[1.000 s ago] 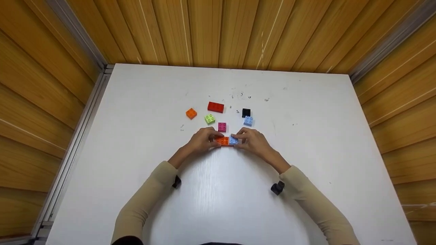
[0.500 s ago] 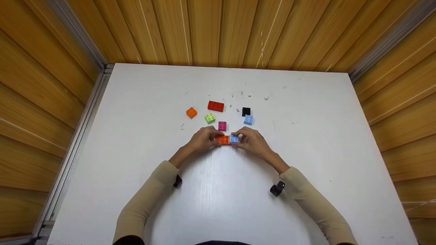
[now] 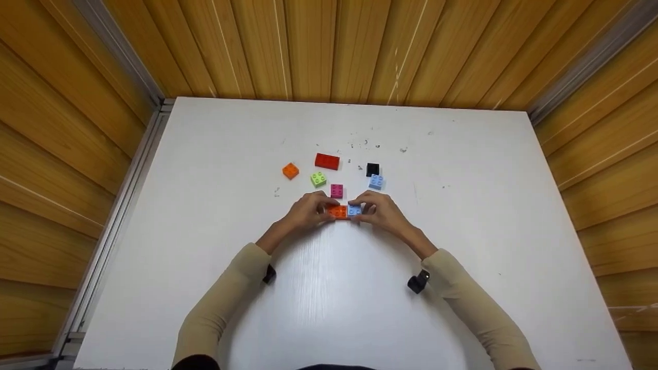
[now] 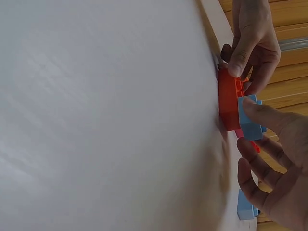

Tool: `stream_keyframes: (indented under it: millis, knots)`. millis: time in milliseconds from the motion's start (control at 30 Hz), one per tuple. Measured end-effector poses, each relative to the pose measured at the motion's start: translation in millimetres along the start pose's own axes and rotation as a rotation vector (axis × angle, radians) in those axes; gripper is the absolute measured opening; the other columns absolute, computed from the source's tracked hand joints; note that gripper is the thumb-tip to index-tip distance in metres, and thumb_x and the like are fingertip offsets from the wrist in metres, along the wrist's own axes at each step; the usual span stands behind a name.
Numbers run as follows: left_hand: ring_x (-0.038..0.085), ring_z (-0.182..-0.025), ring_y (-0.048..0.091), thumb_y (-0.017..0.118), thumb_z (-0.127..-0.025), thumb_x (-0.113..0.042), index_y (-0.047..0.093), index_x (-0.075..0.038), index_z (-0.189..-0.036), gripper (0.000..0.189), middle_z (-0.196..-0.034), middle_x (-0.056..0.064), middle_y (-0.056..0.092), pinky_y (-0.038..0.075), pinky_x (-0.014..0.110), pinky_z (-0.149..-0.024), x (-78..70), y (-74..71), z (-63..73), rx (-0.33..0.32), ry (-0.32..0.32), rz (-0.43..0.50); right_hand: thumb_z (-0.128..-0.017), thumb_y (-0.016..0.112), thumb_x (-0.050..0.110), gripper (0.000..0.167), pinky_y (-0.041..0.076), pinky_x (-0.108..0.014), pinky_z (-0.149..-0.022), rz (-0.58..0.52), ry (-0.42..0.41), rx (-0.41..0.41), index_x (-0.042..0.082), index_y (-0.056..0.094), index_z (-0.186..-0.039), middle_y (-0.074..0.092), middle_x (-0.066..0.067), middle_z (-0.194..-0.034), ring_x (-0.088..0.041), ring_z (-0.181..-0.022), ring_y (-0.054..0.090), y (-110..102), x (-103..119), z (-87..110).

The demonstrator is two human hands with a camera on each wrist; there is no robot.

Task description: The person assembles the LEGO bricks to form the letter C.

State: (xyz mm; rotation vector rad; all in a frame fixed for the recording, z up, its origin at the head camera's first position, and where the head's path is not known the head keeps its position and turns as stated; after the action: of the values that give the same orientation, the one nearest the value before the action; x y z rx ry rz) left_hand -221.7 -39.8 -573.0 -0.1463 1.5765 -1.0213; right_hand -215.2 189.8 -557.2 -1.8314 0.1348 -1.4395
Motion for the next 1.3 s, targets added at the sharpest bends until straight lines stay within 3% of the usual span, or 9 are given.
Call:
stream_keyframes:
  millis: [267,500,700,933,1300]
  knots:
    - [0.021,-0.091,0.059,0.075,-0.093,-0.015,0.07,-0.007,-0.129,0.037,-0.113,0.011,0.069,0.046,0.03,-0.078,6.7,-4.3,1.4,-0.02,0.026,-0.02,-0.083,0.083,0.005,0.035,0.054,-0.024,-0.076,-0.033,-0.024,-0.061,0.002,0.073,-0.117,0.073,-0.016,-0.107,-0.026,-0.084,0.067,11,-3,-6.6]
    - [0.024,-0.093,0.059,0.075,-0.093,-0.013,0.07,-0.007,-0.128,0.036,-0.116,0.012,0.07,0.046,0.03,-0.079,8.2,-11.8,-3.4,0.008,0.052,-0.01,-0.084,0.083,0.005,0.032,0.059,-0.032,-0.083,-0.05,0.047,-0.04,0.003,0.068,-0.113,0.073,-0.016,-0.118,-0.028,-0.091,0.072,14,-5,-13.1]
    - [0.023,-0.096,0.064,0.069,-0.097,-0.013,0.071,-0.005,-0.126,0.03,-0.12,0.012,0.073,0.053,0.032,-0.086,7.8,-20.2,-10.2,0.034,0.063,0.046,-0.083,0.083,0.005,0.029,0.059,-0.035,-0.082,-0.052,0.079,-0.04,0.003,0.068,-0.108,0.074,-0.016,-0.121,-0.03,-0.09,0.072,13,-5,-12.7]
    - [0.028,-0.088,0.069,0.07,-0.096,-0.01,0.073,-0.001,-0.119,0.024,-0.114,0.016,0.074,0.056,0.034,-0.08,7.5,-33.0,-19.1,-0.144,0.08,0.079,-0.084,0.083,0.008,0.027,0.058,-0.033,-0.082,-0.05,0.112,-0.04,0.005,0.068,-0.107,0.073,-0.012,-0.125,-0.025,-0.091,0.071,15,-3,-9.1]
    - [0.027,-0.092,0.066,0.074,-0.093,-0.008,0.071,-0.005,-0.125,0.032,-0.119,0.015,0.07,0.056,0.037,-0.081,17.3,-47.3,-20.6,-0.366,-0.065,0.05,-0.085,0.083,0.008,0.027,0.056,-0.029,-0.081,-0.049,0.117,-0.056,0.008,0.068,-0.108,0.074,-0.012,-0.124,-0.022,-0.089,0.069,20,-1,-7.0]
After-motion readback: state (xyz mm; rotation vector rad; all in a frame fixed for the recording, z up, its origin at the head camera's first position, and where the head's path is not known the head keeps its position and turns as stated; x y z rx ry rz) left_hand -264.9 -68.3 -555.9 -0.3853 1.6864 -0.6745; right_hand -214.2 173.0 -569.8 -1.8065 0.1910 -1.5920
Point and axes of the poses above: each hand's wrist, its own z-axis away from the middle knuckle, its own y-axis out of the palm, x = y × z, the point moved 2 cm from there along -z, towards the middle knuckle
